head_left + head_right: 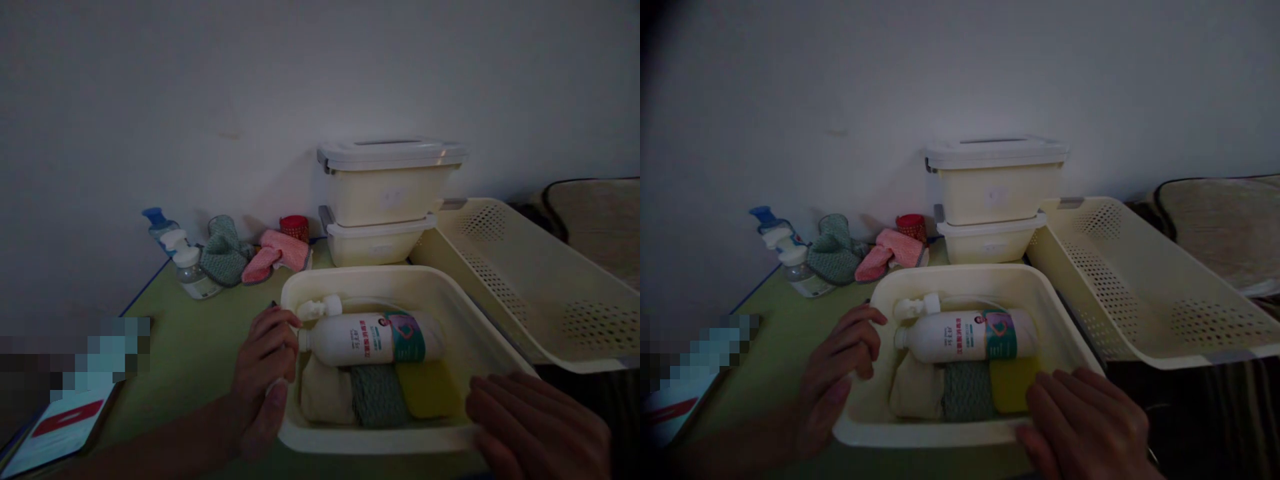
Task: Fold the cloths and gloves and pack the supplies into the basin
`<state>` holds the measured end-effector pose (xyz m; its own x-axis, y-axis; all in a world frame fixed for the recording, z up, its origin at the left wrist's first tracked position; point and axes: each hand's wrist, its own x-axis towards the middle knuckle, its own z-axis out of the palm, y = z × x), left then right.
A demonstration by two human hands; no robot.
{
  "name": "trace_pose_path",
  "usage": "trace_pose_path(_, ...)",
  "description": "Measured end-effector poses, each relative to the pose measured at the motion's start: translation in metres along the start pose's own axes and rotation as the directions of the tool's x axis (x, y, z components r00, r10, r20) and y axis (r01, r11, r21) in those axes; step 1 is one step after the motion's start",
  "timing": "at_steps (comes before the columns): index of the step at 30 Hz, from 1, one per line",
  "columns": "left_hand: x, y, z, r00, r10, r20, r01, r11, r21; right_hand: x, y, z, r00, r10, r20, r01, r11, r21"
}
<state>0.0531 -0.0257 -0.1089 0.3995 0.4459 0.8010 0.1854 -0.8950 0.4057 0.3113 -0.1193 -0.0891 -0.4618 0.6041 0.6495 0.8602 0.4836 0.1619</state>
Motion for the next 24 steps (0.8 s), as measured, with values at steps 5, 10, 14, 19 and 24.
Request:
trace_pose_path(5,0.016,-0.018,0.024,0.998,0.057,-0.039,-0.058,0.998,-0.023,0.007,0.027,0.014,0.998,0.018,-0.055,-0.021,0.999,-0.049)
trace_pose_path(10,0.028,-0.034,0.043,0.995,0.065,-0.075,-0.067,0.998,-0.016,0.005,0.055,0.028,0.997,0.015,-0.079,-0.020,0.998,-0.062)
trace_pose_path(14,0.035,-0.047,0.055,0.993,0.061,-0.106,-0.064,0.998,-0.022,0.010,0.069,0.033,0.995,0.023,-0.094,-0.031,0.996,-0.088)
trace_pose_path(19,0.043,-0.058,0.065,0.991,0.054,-0.119,-0.055,0.998,-0.010,0.019,0.077,0.035,0.994,0.012,-0.105,-0.027,0.988,-0.149)
trace_pose_path(24,0.046,-0.059,0.067,0.990,0.061,-0.126,-0.062,0.998,0.001,0.023,0.081,0.034,0.994,0.000,-0.113,-0.021,0.984,-0.178)
